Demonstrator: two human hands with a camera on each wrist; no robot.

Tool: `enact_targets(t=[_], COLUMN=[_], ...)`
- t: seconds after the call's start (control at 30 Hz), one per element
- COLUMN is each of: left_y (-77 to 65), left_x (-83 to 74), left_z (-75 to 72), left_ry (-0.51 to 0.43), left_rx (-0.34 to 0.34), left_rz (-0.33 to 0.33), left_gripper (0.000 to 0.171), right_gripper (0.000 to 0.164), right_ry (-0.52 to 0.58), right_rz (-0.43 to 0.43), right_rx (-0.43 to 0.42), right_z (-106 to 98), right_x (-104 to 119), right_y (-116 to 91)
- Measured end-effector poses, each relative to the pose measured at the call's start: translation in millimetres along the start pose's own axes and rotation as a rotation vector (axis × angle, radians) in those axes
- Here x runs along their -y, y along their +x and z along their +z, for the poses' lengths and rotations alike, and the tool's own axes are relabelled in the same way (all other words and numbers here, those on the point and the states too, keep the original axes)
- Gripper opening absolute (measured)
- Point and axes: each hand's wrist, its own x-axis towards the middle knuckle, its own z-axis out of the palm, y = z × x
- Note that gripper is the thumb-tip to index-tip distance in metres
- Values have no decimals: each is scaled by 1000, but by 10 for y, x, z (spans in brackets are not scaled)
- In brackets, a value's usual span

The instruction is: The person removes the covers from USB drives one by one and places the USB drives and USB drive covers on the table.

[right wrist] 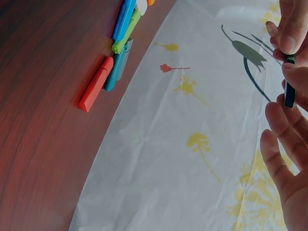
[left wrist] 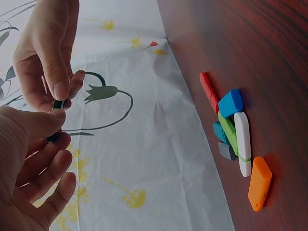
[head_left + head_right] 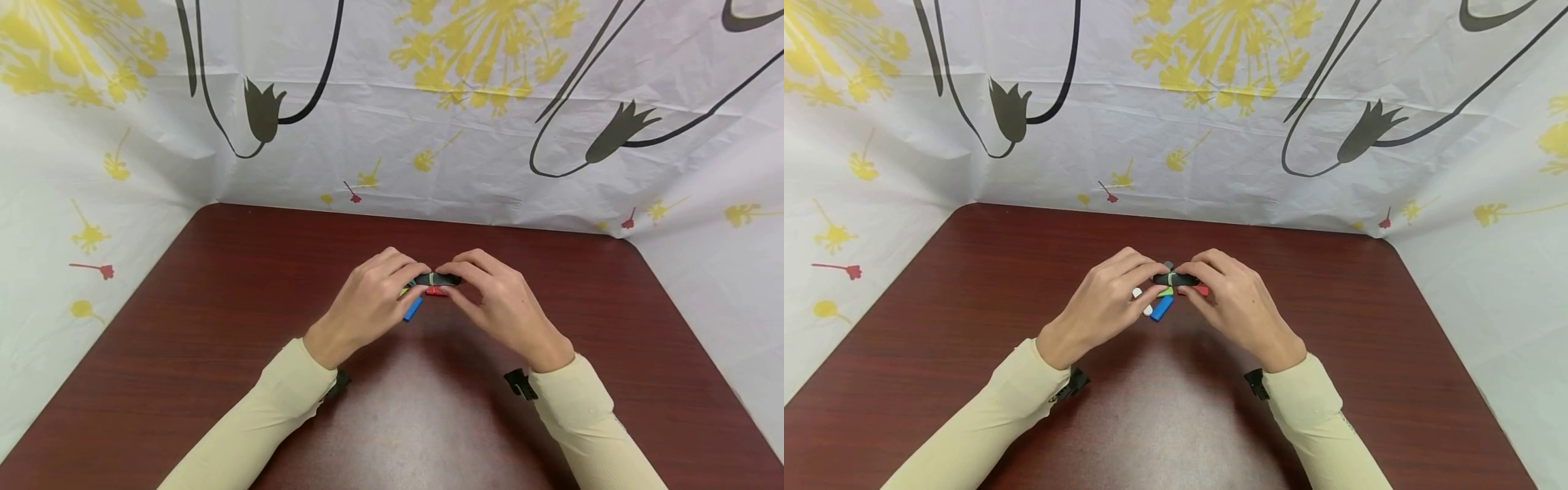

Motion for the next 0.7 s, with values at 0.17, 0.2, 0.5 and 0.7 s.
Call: enact_targets(t=[0.17,0.2,0.5,0.7], left_y=[3,4,8,7], left_x=[1,1,-1,46], left_z=[3,2,2,-54], left_ry=[0,0,4,29], left_rx=[-3,-4,-13,-4], left_rz=[0,0,0,-28], left_gripper=[23,22,23,24], right_gripper=[24,24,25,26], right_ry=[1,2,1,-31], right_rz=[0,0,16,56], right_rx=[1,1,8,25], right_z=[-2,-2,-10,-66], right_x=[-4,-4,-21,-54], right_y=[-1,0,-11,-14])
